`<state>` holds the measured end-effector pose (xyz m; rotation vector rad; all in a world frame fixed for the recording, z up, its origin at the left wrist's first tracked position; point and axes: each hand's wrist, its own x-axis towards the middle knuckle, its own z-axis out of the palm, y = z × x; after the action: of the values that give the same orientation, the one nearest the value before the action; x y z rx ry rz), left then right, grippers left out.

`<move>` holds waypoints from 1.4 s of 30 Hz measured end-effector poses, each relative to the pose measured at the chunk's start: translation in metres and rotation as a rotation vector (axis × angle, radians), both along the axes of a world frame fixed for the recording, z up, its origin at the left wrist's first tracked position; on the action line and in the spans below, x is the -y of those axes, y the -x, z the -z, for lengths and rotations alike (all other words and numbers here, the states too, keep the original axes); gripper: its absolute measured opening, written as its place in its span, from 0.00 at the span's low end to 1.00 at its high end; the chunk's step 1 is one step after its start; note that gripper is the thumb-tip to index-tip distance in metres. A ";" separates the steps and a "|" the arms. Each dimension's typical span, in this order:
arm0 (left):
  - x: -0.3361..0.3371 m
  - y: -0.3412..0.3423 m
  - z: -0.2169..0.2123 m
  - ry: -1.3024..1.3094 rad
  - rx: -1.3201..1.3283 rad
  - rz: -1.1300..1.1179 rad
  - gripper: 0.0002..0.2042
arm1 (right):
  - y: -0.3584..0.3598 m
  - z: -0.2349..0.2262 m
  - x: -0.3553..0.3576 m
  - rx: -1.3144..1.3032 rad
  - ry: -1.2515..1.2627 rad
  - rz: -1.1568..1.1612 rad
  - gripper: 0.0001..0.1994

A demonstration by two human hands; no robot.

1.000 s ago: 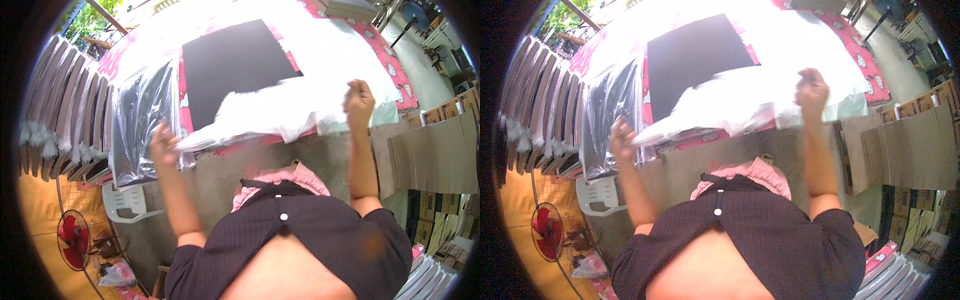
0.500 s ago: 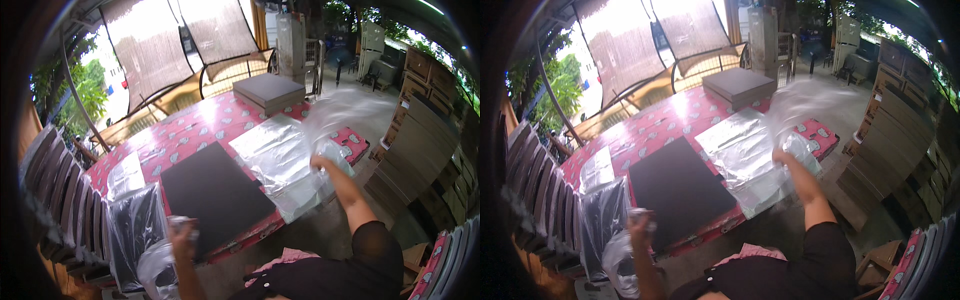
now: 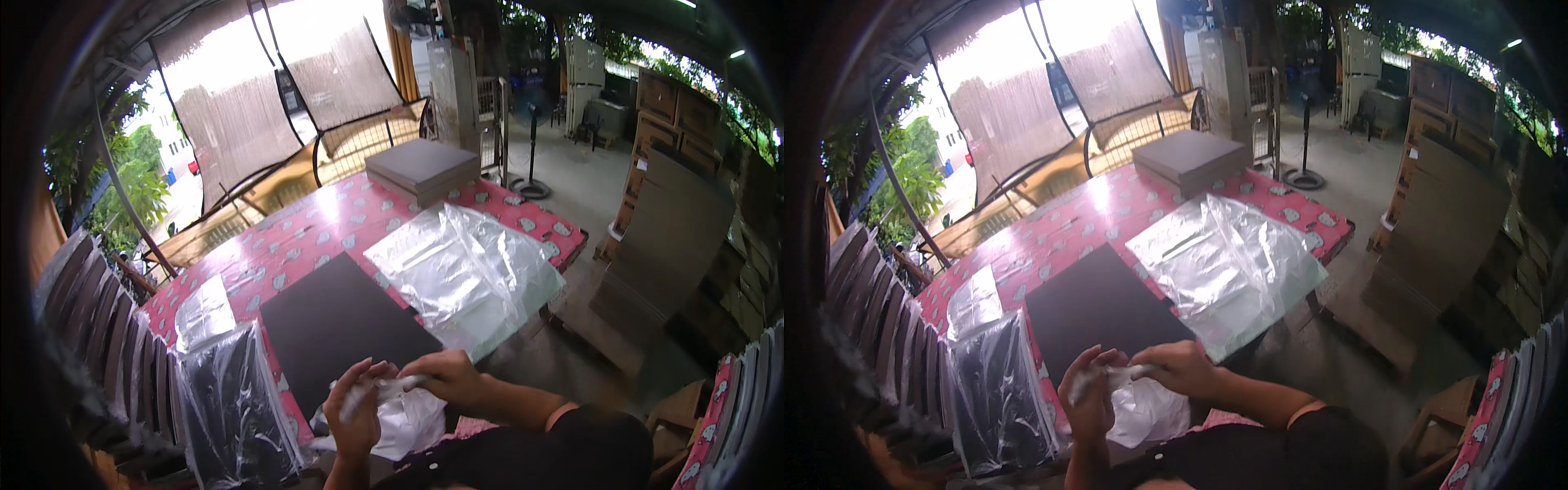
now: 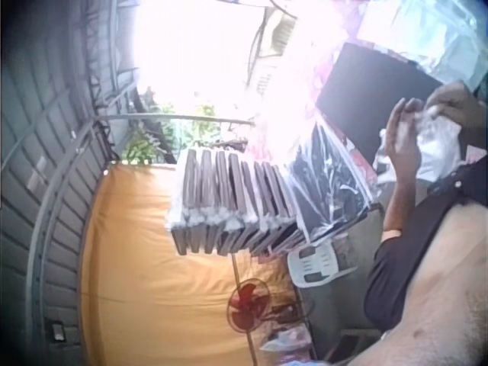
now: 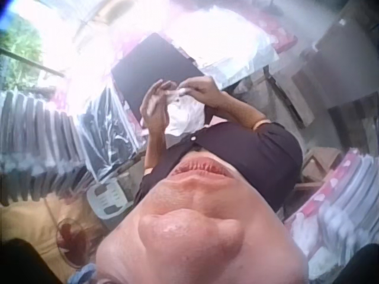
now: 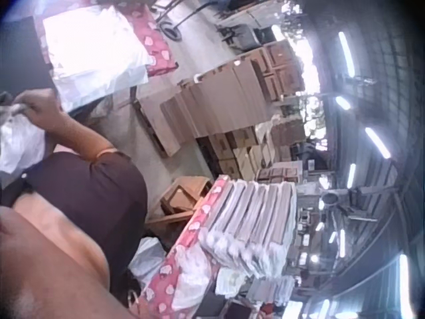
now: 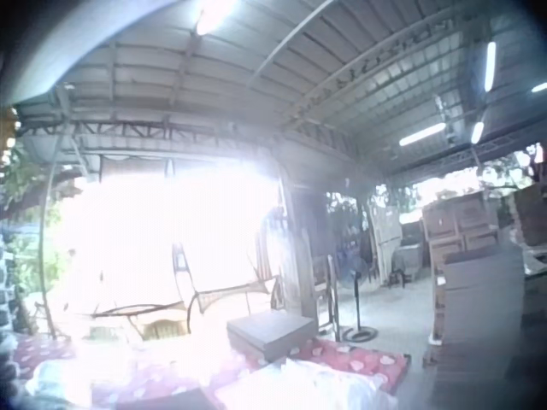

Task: The person inserts rectangular boards into clear plastic bags by hand and folds the excess plastic over the edges of the boards.

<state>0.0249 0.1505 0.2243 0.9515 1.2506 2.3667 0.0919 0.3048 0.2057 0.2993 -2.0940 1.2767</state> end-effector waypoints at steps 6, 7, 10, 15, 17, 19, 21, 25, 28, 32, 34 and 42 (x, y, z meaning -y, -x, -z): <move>0.033 0.005 0.021 0.339 -0.180 -0.714 0.07 | 0.008 0.006 0.036 -0.133 -0.048 -0.035 0.07; 0.038 0.005 0.027 0.354 -0.064 -0.630 0.07 | 0.011 0.011 0.037 -0.123 -0.053 0.009 0.06; 0.051 -0.004 0.033 0.351 -0.007 -0.509 0.08 | 0.019 0.014 0.044 -0.080 0.047 0.106 0.05; 0.106 0.018 0.071 0.472 -0.318 0.021 0.09 | 0.014 0.009 0.066 0.323 1.150 -0.516 0.07; 0.121 0.043 0.054 0.278 -0.103 0.162 0.10 | 0.011 0.044 0.065 0.525 0.378 -0.623 0.10; 0.144 0.057 0.044 0.062 0.336 0.138 0.08 | 0.011 0.048 0.062 0.601 0.006 -1.016 0.10; 0.172 0.072 0.074 0.163 0.359 0.033 0.07 | 0.013 0.051 0.055 0.717 0.019 -0.989 0.10; 0.188 0.088 0.081 -0.028 0.349 0.282 0.09 | 0.019 0.070 0.042 0.961 0.070 -0.922 0.15; 0.195 0.098 0.064 -0.329 0.394 0.254 0.09 | 0.034 0.071 0.036 0.862 -0.450 -1.203 0.15; 0.205 0.093 0.061 -0.383 0.364 0.177 0.10 | 0.025 0.087 0.014 0.758 0.126 -1.229 0.07; 0.201 0.101 0.057 -0.220 0.328 -0.003 0.11 | 0.026 0.087 0.016 0.655 -0.336 -0.978 0.05; 0.181 0.100 0.084 0.122 0.369 0.238 0.15 | 0.011 0.109 -0.053 0.997 0.073 -0.904 0.21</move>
<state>-0.0750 -0.0309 0.1401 0.5562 1.0593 2.1286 0.0806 0.3578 0.0967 0.7472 -2.8350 2.3823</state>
